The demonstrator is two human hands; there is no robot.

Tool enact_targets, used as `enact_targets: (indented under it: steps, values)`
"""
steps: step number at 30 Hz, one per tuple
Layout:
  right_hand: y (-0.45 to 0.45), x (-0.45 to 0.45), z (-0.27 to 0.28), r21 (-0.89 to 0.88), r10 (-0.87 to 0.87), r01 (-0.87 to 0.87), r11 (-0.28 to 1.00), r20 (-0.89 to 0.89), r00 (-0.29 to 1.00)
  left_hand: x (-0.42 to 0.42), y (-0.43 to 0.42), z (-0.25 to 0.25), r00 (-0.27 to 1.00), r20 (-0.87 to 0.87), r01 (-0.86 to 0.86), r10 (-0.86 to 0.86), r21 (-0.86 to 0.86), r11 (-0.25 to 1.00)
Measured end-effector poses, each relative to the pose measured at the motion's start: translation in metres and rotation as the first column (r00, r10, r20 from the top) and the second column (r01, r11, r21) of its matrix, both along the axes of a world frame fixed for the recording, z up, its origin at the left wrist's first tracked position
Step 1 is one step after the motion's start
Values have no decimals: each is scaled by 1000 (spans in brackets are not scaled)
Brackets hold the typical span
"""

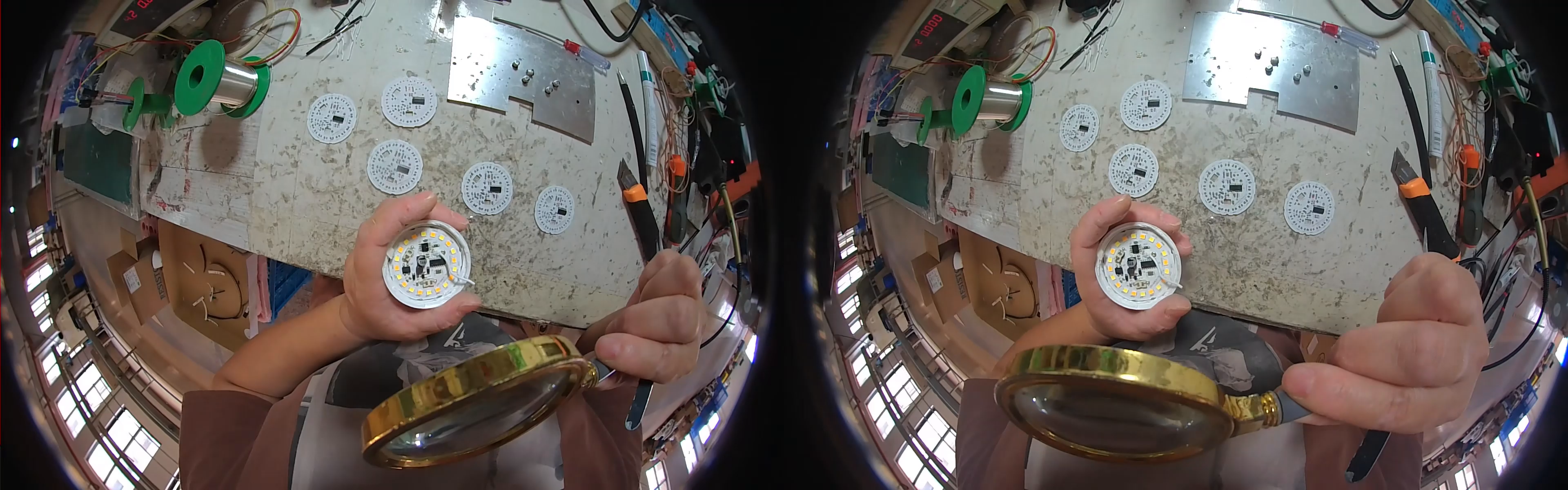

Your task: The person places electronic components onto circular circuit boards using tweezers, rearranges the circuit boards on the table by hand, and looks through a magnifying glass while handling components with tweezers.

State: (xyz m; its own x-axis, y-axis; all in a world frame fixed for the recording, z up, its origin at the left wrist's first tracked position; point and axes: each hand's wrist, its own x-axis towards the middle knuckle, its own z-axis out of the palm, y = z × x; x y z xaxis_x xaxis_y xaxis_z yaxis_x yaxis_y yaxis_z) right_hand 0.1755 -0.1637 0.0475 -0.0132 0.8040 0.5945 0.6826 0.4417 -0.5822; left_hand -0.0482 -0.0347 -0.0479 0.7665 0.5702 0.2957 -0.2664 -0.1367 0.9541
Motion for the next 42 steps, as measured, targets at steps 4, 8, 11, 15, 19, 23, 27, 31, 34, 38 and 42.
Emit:
enact_targets:
  steps: [4, 8, 11, 15, 19, 23, 27, 31, 34, 38, 42]
  values:
    - [-1, 16, 12, -21, -141, 143, 989, 82, 987, -5, 1, 12, 999, -37, 2, -4, -58, 998]
    - [3, 42, 0, 73, -601, 596, 799, 75, 796, -38, 28, 33, 977, -174, -69, 125, 299, 952]
    - [-1, 59, -16, -71, -857, 854, 515, -38, 514, -67, 54, 17, 793, 43, -541, 608, 508, 670]
    - [1, 71, -24, -183, -935, 919, 349, -8, 353, -95, 116, 18, 499, -247, -617, 831, 573, 540]
    - [5, 72, -27, -191, -917, 898, 396, -29, 398, -102, 145, 9, 419, -287, -502, 861, 717, 483]
    - [9, 68, -29, -86, -819, 815, 573, -28, 573, -101, 148, 12, 407, -170, -405, 897, 847, 345]
    - [21, 52, -15, 14, -670, 674, 739, 118, 733, -100, 128, 27, 515, 15, -494, 857, 823, 282]
    - [36, 14, 9, -69, -473, 479, 875, 79, 877, -44, 60, 61, 955, -229, -200, 187, -36, 979]
    - [47, -4, 22, -146, -308, 318, 937, 84, 948, 3, 56, 65, 921, -241, 274, -307, -161, 948]
    - [63, -14, 21, -141, -232, 251, 958, 139, 963, 47, 62, 72, 904, -110, 411, -413, -43, 911]
    - [73, -17, 14, -131, -259, 282, 951, 169, 951, 50, 62, 61, 904, -30, 402, -427, -279, 872]
